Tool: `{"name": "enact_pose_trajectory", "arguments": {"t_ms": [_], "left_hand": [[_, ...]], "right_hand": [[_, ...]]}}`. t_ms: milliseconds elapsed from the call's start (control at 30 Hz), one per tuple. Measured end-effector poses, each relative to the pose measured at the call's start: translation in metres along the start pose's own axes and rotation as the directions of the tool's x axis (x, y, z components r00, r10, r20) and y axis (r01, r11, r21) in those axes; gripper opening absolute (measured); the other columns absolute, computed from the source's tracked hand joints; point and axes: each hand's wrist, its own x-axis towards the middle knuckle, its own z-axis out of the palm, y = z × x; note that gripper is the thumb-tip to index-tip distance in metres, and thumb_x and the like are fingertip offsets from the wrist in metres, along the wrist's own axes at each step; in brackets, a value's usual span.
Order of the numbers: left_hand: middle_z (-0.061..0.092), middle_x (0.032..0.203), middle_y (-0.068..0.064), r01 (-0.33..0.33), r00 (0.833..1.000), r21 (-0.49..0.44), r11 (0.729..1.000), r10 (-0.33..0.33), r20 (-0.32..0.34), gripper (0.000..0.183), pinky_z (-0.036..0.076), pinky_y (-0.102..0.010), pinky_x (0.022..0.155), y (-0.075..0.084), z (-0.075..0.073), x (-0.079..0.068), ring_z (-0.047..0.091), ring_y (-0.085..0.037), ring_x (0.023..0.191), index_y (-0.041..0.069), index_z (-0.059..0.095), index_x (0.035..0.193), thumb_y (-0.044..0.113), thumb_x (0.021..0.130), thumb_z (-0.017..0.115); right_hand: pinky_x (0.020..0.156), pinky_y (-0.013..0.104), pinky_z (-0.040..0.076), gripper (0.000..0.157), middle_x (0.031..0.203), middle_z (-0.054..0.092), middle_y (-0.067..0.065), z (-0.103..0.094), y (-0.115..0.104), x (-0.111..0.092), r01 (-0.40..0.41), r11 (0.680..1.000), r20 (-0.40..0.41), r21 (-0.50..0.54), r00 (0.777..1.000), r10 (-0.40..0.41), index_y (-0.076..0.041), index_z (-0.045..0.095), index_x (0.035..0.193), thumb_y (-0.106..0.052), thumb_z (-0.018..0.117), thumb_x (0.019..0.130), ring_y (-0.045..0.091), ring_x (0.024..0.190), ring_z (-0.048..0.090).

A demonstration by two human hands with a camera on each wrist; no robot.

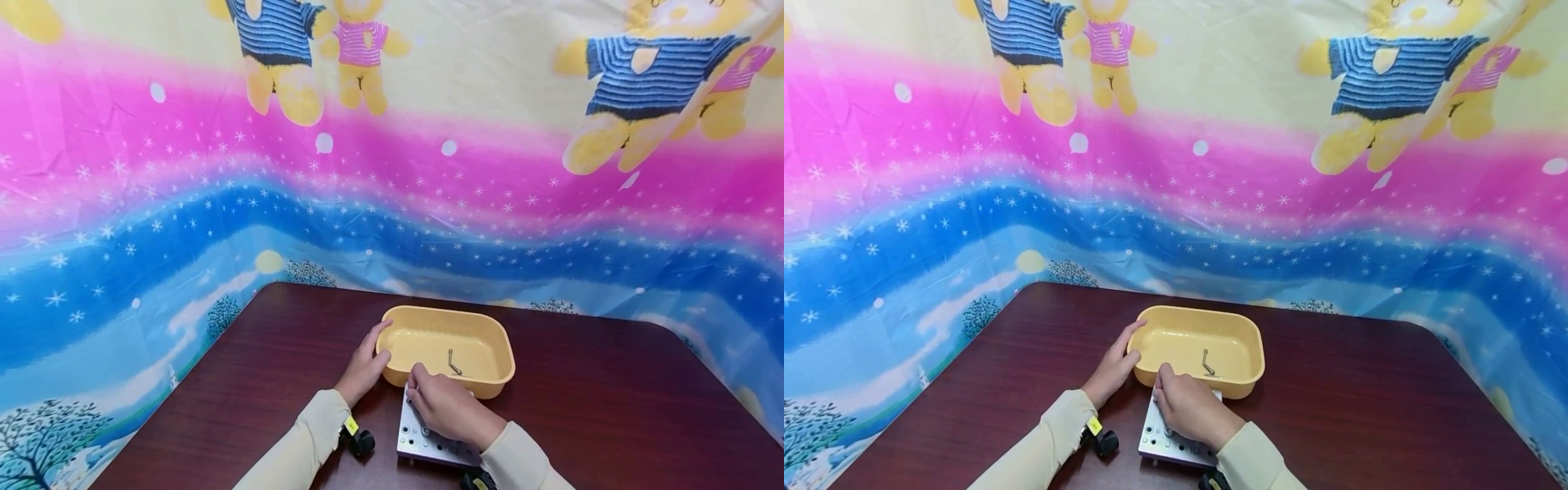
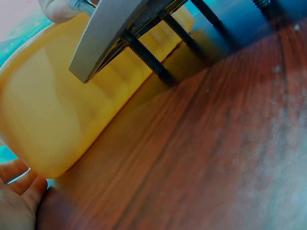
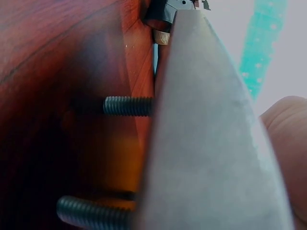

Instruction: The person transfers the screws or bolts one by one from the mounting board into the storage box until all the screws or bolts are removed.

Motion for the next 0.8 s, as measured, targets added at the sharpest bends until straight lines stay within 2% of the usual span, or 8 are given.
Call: {"name": "enact_pose_trajectory", "arguments": {"t_ms": [233, 467, 800], "left_hand": [[0.036, 0.151, -0.003, -0.032, 0.999, 0.009, 0.999, 0.032, -0.001, 0.062, 0.034, -0.045, 0.102, -0.0005, -0.0002, 0.0013, 0.039, -0.024, 0.133, 0.022, 0.039, 0.147, 0.008, 0.088, 0.047], [0.035, 0.152, 0.002, -0.011, 1.0, 0.024, 1.0, 0.011, 0.0, 0.061, 0.034, -0.043, 0.103, -0.0027, -0.0001, 0.0025, 0.037, -0.02, 0.134, 0.026, 0.038, 0.147, 0.011, 0.088, 0.048], [0.036, 0.151, 0.002, -0.024, 1.0, 0.023, 0.999, 0.024, -0.005, 0.061, 0.034, -0.043, 0.102, -0.0032, -0.0001, 0.0028, 0.038, -0.019, 0.134, 0.027, 0.039, 0.146, 0.011, 0.088, 0.048]], "right_hand": [[0.057, 0.023, 0.04, 0.005, 0.072, 0.048, -0.012, -0.0003, -0.0002, 0.0005, 0.012, 1.0, 0.0, -0.008, 1.0, -0.012, -0.015, 0.048, 0.095, -0.017, 0.05, 0.099, 0.003, 0.061, 0.047], [0.057, 0.023, 0.04, 0.005, 0.071, 0.047, -0.011, -0.0006, -0.0001, 0.0014, -0.002, 1.0, 0.02, -0.001, 1.0, 0.002, -0.015, 0.047, 0.096, -0.018, 0.048, 0.1, 0.003, 0.061, 0.047], [0.057, 0.023, 0.041, 0.007, 0.072, 0.049, -0.012, 0.0001, 0.0006, -0.0003, 0.042, 0.999, -0.013, -0.027, 0.999, -0.043, -0.014, 0.049, 0.097, -0.02, 0.048, 0.1, 0.003, 0.062, 0.048]]}}
